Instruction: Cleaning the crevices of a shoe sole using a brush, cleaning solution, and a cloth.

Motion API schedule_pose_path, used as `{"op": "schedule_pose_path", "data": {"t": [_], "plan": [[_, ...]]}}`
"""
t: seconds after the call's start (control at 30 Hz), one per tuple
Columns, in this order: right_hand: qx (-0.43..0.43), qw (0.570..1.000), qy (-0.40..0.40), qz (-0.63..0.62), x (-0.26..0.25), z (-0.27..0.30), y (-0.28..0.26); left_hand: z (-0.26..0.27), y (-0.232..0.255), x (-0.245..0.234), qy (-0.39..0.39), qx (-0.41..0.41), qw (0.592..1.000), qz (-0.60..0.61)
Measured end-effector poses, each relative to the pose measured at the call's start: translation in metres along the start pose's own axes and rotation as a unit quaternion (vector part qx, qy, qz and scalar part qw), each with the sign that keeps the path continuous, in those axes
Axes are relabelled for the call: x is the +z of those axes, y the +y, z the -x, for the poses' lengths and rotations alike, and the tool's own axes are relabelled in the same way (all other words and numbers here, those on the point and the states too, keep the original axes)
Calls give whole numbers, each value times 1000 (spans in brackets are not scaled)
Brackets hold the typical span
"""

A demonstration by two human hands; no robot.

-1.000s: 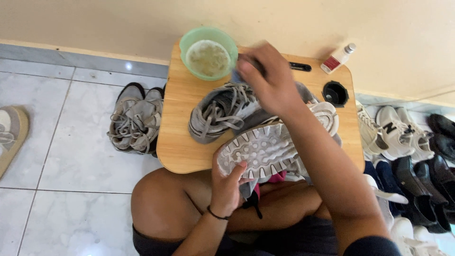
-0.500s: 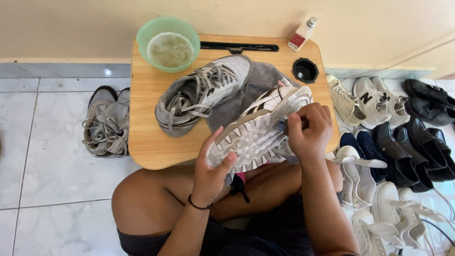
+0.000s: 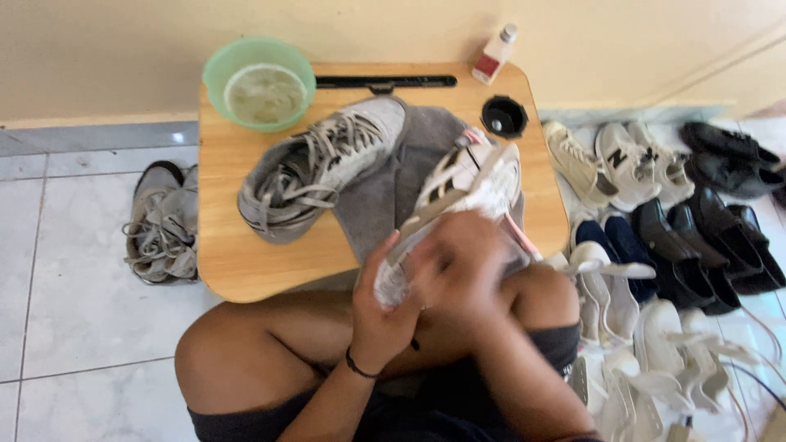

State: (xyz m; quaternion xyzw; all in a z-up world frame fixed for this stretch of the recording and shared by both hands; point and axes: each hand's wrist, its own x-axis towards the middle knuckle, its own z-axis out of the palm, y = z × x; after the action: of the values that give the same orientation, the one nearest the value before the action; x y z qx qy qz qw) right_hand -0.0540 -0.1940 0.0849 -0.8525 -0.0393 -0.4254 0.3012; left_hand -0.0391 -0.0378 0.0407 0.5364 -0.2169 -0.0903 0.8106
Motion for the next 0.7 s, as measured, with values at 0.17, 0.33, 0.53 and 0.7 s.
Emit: {"op": "schedule_pose_path", "data": {"t": [0.17,0.33,0.53,0.7], "plan": [[-13,992,7,-127,1,1,36,2,1,-5,21,-5,999,-45],[75,980,39,182,38,-7,-70,5,-5,4,1,18,990,-140],[-60,996,-30,51,-12,-27,57,4,-12,-2,27,-2,1000,-9],[-66,996,-50,27,12,-8,-22,4,-37,-6,25,19,1000,0]]}}
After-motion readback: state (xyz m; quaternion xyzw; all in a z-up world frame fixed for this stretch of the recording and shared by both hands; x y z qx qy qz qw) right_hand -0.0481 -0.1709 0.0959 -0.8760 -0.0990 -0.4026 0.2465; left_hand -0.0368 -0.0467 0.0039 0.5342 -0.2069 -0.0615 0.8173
